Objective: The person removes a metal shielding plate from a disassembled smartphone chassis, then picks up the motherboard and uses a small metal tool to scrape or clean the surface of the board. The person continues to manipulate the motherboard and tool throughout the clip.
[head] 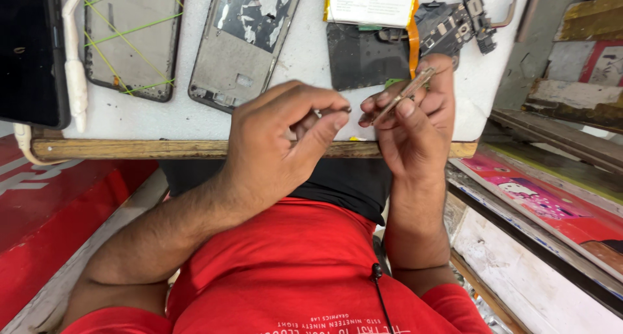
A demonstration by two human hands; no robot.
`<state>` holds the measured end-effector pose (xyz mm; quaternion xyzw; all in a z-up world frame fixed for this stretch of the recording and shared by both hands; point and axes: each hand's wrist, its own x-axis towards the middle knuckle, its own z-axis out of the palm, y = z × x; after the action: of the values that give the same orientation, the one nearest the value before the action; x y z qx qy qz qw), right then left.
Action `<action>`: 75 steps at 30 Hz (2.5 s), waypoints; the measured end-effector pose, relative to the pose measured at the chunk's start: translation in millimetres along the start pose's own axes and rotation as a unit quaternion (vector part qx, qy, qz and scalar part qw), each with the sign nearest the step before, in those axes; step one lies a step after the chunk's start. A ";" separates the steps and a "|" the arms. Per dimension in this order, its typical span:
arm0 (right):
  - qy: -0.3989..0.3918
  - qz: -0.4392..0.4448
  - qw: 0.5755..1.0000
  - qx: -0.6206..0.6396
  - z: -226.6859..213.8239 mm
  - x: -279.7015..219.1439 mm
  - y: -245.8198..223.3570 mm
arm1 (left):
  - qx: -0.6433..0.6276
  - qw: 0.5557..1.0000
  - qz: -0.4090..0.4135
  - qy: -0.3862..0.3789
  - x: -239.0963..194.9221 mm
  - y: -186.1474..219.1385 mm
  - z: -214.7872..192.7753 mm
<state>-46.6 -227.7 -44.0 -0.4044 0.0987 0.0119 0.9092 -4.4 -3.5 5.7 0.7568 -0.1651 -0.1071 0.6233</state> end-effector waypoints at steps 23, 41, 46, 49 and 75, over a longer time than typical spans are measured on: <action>-0.028 0.059 0.991 0.120 22.0 6.6 19.5 | -0.091 0.995 0.041 0.015 0.1 -11.2 9.0; -0.017 -0.037 0.999 0.017 22.9 -2.2 29.0 | 0.012 0.993 0.096 0.068 -4.6 -14.6 7.3; 0.011 -0.088 0.995 -0.046 26.0 -11.1 36.6 | 0.060 0.987 0.118 0.095 -7.7 -13.4 5.4; 0.025 -0.108 0.991 -0.075 27.1 -14.5 40.1 | 0.077 0.984 0.130 0.099 -8.6 -14.3 4.3; -0.001 -0.110 0.978 -0.176 22.2 -19.6 39.9 | 0.030 0.991 0.130 0.028 -7.3 -23.8 -9.1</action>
<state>-66.1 -183.3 -55.1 -0.5668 0.0489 -0.0707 0.8193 -5.0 11.6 -16.0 0.7501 -0.2478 0.0016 0.6131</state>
